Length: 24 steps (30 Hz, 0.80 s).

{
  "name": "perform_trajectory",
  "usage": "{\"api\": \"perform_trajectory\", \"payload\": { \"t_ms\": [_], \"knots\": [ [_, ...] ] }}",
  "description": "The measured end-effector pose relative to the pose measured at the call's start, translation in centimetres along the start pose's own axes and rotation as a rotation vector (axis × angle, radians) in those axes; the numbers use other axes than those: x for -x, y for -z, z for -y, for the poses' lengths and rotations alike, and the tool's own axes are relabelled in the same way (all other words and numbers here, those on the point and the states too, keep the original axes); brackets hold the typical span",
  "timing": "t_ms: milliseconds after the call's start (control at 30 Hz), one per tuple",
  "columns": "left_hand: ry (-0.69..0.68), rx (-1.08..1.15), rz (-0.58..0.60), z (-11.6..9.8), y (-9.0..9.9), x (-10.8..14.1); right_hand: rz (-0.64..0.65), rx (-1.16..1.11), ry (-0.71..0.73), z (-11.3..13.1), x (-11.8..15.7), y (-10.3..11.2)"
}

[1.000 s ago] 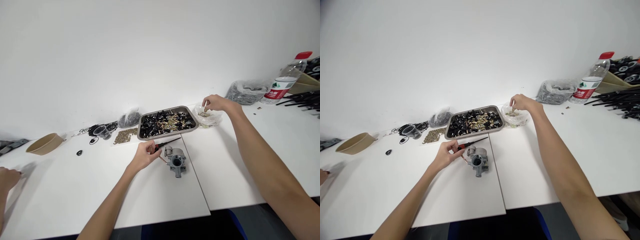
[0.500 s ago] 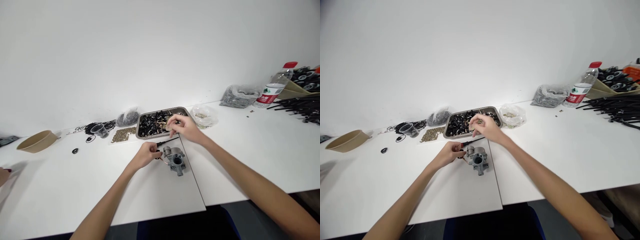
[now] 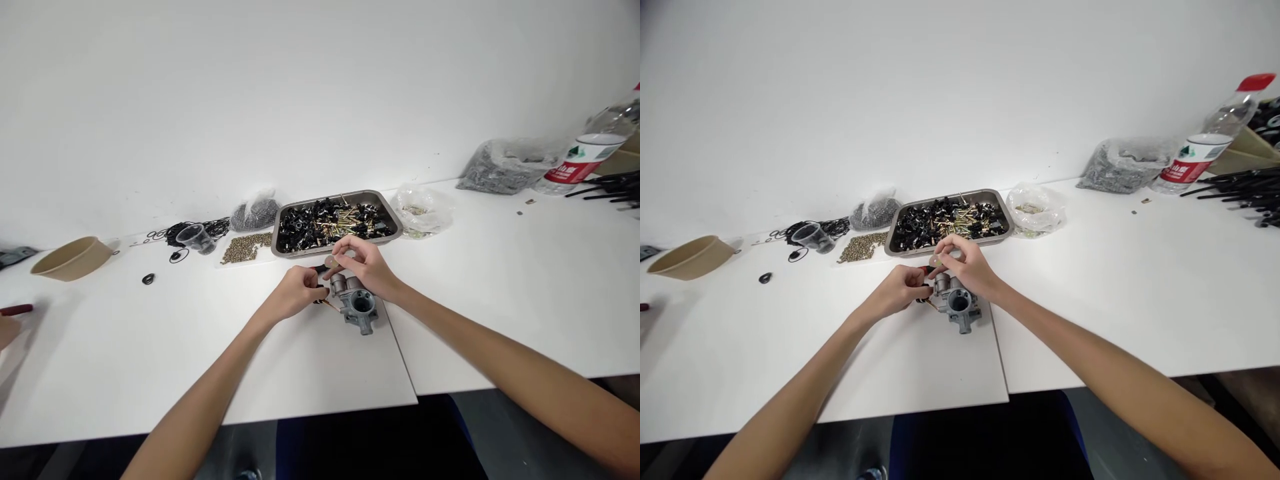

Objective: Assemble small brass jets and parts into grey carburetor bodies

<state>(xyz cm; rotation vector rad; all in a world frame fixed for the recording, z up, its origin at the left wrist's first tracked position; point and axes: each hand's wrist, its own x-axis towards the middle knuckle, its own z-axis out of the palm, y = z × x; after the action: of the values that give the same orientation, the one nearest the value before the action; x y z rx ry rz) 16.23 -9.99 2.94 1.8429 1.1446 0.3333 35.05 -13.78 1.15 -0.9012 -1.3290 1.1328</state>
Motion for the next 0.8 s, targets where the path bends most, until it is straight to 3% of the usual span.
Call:
{"api": "perform_trajectory", "payload": {
  "t_ms": [200,500,800],
  "knots": [
    [0.037,-0.009,-0.008,-0.2,-0.1,-0.1,0.047,-0.013,-0.011,-0.4,0.0,0.1],
    [0.077,-0.018,-0.092,-0.2,0.0,-0.5,-0.206,0.098,-0.023,-0.6,0.9,-1.0],
    [0.096,-0.126,-0.201,-0.1,0.3,-0.7,-0.294,0.095,0.018,-0.3,1.1,-1.2]
  ]
}}
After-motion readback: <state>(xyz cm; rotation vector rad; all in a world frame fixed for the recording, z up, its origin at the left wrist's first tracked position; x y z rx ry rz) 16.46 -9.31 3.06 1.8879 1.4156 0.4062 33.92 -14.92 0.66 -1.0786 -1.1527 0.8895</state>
